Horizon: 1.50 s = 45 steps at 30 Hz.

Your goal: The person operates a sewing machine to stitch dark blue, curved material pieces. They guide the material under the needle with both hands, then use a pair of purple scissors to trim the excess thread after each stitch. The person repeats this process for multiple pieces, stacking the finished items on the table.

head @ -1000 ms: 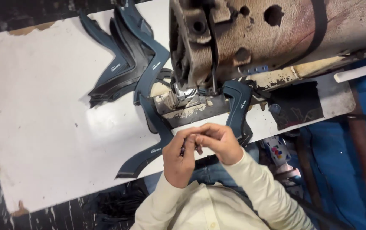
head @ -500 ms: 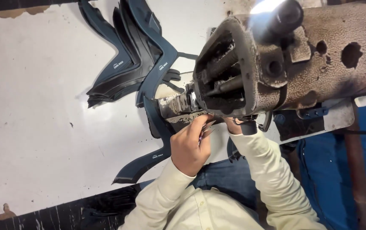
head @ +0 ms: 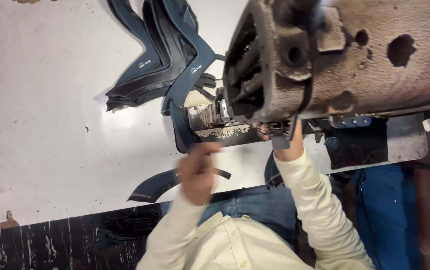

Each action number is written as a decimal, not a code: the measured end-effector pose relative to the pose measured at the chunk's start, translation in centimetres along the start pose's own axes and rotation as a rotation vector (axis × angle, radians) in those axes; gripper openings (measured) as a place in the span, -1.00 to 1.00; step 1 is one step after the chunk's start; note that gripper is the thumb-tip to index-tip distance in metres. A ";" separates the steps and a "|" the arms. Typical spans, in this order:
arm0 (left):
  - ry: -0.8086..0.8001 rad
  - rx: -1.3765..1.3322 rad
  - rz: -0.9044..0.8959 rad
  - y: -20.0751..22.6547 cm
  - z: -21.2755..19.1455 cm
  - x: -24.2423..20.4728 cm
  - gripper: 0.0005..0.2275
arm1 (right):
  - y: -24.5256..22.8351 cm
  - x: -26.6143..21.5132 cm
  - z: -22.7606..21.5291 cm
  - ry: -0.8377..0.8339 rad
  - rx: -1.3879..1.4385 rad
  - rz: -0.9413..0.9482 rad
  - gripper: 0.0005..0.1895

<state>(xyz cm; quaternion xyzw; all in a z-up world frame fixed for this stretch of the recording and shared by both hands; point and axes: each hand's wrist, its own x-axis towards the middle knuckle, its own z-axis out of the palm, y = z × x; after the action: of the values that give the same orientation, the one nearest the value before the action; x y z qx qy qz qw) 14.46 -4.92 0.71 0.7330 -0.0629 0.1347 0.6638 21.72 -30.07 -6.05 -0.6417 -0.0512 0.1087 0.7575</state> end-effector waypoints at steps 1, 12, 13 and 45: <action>0.151 -0.107 -0.216 -2.2 -1.4 -2.3 -0.83 | -1.8 0.1 1.4 0.019 0.130 -0.009 -0.85; 0.050 0.277 -0.306 2.3 0.8 -5.0 -0.78 | -7.2 -0.7 9.9 -0.162 0.360 0.264 -0.66; 0.065 0.270 -0.321 2.6 0.7 -4.7 -0.76 | -7.5 -0.4 10.1 -0.134 0.210 0.161 -0.69; -0.189 0.051 -0.250 10.1 1.0 -3.2 -0.85 | 3.7 -24.6 -12.6 0.000 0.322 0.480 -0.56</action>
<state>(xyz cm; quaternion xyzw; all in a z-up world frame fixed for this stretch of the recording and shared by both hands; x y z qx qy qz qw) 8.74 -7.31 9.38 0.7612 -0.0297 -0.0172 0.6476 0.22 -47.31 -10.33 -0.5068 0.1202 0.2916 0.8023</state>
